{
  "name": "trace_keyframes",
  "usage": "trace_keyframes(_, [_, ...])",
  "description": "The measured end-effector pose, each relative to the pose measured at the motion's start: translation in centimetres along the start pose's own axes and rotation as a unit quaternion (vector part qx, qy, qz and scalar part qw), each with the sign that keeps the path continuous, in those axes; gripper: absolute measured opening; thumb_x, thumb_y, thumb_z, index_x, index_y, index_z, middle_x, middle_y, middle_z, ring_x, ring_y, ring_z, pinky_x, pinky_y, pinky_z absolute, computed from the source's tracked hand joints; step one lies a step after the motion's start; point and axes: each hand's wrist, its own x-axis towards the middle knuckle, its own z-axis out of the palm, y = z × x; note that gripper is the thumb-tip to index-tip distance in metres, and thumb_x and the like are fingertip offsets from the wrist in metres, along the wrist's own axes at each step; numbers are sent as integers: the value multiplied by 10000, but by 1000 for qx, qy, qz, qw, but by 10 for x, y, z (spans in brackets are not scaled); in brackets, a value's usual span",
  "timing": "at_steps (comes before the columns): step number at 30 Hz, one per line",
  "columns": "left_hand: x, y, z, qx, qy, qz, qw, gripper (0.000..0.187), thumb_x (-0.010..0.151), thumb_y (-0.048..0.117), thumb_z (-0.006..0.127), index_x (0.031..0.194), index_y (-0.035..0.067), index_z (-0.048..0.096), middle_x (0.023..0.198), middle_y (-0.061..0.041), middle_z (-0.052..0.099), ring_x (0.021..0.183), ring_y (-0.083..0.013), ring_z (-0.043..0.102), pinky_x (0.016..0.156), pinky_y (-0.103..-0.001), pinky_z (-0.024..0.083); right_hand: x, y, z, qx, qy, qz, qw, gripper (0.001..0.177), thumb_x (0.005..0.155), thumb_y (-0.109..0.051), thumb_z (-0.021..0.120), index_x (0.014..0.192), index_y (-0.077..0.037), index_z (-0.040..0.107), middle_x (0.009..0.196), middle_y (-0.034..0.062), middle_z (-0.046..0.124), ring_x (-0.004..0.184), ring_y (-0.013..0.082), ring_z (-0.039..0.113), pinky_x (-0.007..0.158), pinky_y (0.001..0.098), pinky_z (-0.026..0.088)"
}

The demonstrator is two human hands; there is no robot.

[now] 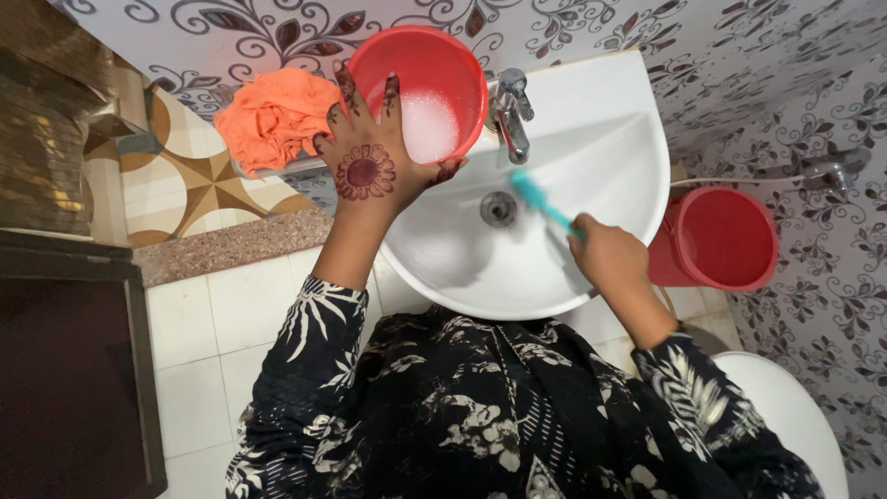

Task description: The person scrubs the interior of a white bathroom sink using a blue scrub brush. They repeatedly dip the brush into a red bucket filled with soapy water and scrub the basin and drain area. The person also briefly scrubs their hands with the brush before continuing to clean the sink surface.

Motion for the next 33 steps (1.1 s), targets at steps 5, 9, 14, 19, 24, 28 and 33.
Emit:
trace_keyframes(5, [-2,1,0,7,4,3,1000,1299,553,890,770,1562,164,390,1598,-325,153,1325,-520,392,928,-683,398,-6,-27,26,90,-96,-48,990,325,932,-393,656,1219,-240,643,833,104,756,790,333,734,708,459,567])
trace_keyframes(9, [-3,0,1,2,4,2,1000,1284,565,879,774,1562,160,401,1599,-325,159,1316,-522,402,936,-680,400,-18,6,-1,32,-75,-20,996,270,912,-363,645,1160,-260,679,810,87,769,801,315,732,686,491,567])
trace_keyframes(14, [-2,-1,1,-3,8,4,1000,1279,558,859,783,1558,158,407,1606,-329,156,1306,-521,416,939,-655,412,3,19,8,-53,70,10,996,264,980,-295,604,1215,-191,663,819,126,737,758,359,720,663,516,557])
trace_keyframes(19, [0,1,1,0,-1,0,1000,1273,561,874,783,1552,169,407,1590,-321,147,1310,-521,394,935,-701,379,-11,-7,41,82,45,-93,991,281,871,-314,662,1127,-199,684,733,137,724,722,374,703,661,527,536])
trace_keyframes(24, [-2,-1,3,-17,4,7,1000,1266,576,856,785,1564,156,414,1611,-325,135,1337,-528,370,958,-693,382,-5,40,3,-154,175,18,972,208,1024,-244,606,1202,-207,707,748,90,688,631,291,694,526,439,515])
trace_keyframes(28, [-2,0,0,-16,3,5,1000,1268,565,849,798,1559,161,413,1608,-318,130,1335,-523,364,939,-729,366,8,14,14,-70,137,-26,988,245,915,-253,630,1137,-188,712,730,102,702,661,327,697,565,485,524])
trace_keyframes(33, [-1,-1,1,-22,12,12,1000,1256,568,841,808,1553,160,428,1606,-328,152,1329,-530,371,937,-722,377,6,-9,16,-33,87,-66,993,230,918,-289,632,1114,-205,718,782,113,714,735,340,705,635,491,537])
